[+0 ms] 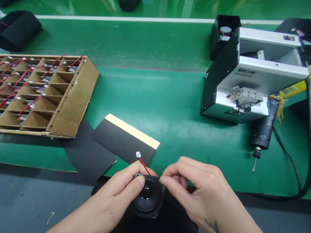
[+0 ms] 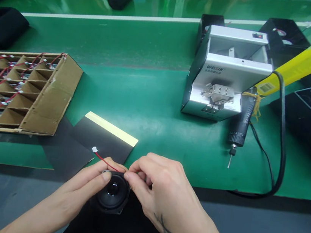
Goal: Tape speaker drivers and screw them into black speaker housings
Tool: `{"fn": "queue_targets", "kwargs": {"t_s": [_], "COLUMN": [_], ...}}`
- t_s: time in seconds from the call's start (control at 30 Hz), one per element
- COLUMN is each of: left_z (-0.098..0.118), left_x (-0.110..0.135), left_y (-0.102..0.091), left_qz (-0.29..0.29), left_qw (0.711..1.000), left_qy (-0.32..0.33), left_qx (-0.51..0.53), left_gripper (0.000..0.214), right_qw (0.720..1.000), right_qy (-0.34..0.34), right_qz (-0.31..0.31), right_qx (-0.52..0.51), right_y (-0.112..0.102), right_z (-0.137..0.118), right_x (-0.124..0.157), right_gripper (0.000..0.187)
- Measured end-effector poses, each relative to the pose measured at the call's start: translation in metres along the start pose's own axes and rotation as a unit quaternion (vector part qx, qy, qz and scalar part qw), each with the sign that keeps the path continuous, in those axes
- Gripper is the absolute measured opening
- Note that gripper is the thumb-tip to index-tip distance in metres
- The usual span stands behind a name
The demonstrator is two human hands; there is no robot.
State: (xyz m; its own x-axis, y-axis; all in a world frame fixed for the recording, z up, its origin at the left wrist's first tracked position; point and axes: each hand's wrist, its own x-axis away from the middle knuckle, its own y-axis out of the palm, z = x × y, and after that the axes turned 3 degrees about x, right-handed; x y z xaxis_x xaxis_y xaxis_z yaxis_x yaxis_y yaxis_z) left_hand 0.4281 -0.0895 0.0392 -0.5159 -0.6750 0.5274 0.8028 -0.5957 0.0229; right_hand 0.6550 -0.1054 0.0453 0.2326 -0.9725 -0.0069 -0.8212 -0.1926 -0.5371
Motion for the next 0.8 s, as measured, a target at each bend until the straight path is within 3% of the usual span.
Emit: {"fn": "queue_targets", "kwargs": {"t_s": [0.47, 0.8], "left_z": [-0.0008, -0.0069], "left_x": [-0.0069, -0.0036], "left_y": [0.0047, 0.0069], "left_qz": [0.005, 0.001], "left_qw": [0.999, 0.996], "left_qy": [0.006, -0.009], "left_qx": [0.034, 0.083], "left_gripper": [0.03, 0.028], "right_qw": [0.999, 0.998], "right_qy": [0.022, -0.006], "right_qz": [0.028, 0.041], "right_qx": [-0.026, -0.041], "right_y": [0.0093, 0.0091], "right_z": [-0.0003, -0.0018], "right_x": [0.0023, 0.0039], "right_gripper": [0.019, 0.013]}}
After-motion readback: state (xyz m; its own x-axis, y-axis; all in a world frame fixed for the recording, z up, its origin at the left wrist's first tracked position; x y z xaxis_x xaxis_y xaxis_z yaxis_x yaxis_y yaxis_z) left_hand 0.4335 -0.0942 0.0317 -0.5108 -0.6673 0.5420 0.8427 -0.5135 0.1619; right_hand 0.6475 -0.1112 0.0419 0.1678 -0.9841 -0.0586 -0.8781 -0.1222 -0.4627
